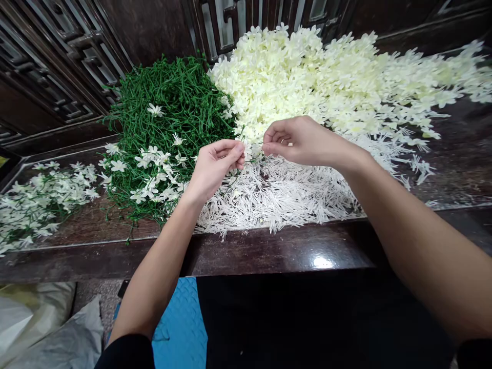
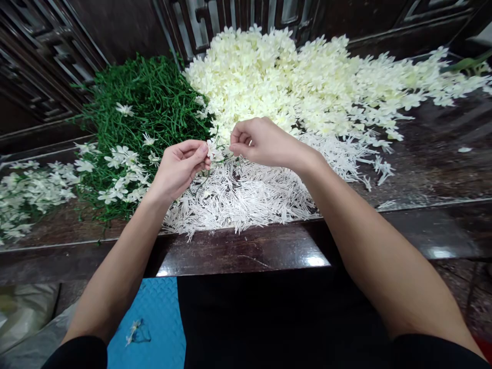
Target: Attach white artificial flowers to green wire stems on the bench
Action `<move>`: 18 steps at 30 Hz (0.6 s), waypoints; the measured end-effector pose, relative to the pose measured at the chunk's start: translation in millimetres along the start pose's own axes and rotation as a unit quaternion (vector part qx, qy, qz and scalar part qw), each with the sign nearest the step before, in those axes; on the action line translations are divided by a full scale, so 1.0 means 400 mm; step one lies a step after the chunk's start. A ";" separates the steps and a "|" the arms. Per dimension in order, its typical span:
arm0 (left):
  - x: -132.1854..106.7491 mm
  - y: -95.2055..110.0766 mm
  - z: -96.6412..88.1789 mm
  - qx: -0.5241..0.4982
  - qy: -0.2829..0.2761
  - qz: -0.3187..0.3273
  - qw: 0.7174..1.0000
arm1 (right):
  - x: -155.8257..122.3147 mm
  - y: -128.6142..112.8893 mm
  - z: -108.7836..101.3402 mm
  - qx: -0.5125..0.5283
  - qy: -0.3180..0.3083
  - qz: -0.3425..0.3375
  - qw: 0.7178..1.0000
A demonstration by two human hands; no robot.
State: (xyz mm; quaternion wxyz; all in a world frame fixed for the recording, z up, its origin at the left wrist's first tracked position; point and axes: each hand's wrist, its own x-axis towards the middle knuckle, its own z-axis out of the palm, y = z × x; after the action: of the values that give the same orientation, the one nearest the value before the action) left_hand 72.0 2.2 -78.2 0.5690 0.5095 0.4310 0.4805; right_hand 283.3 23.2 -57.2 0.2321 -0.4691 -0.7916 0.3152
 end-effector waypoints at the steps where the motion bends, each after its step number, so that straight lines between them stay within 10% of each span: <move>1: 0.001 -0.003 -0.002 -0.001 -0.001 0.006 1.000 | -0.005 -0.011 -0.001 0.040 0.003 -0.011 0.999; 18: -0.001 -0.012 -0.014 0.007 -0.036 0.036 0.999 | -0.022 -0.056 0.029 0.117 0.072 -0.078 0.988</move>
State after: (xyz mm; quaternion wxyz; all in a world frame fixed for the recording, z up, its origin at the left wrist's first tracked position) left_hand 67.1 2.5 -83.4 0.5632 0.5455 0.3948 0.4789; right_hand 266.5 4.0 -49.8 0.3652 -0.3970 -0.7649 0.3521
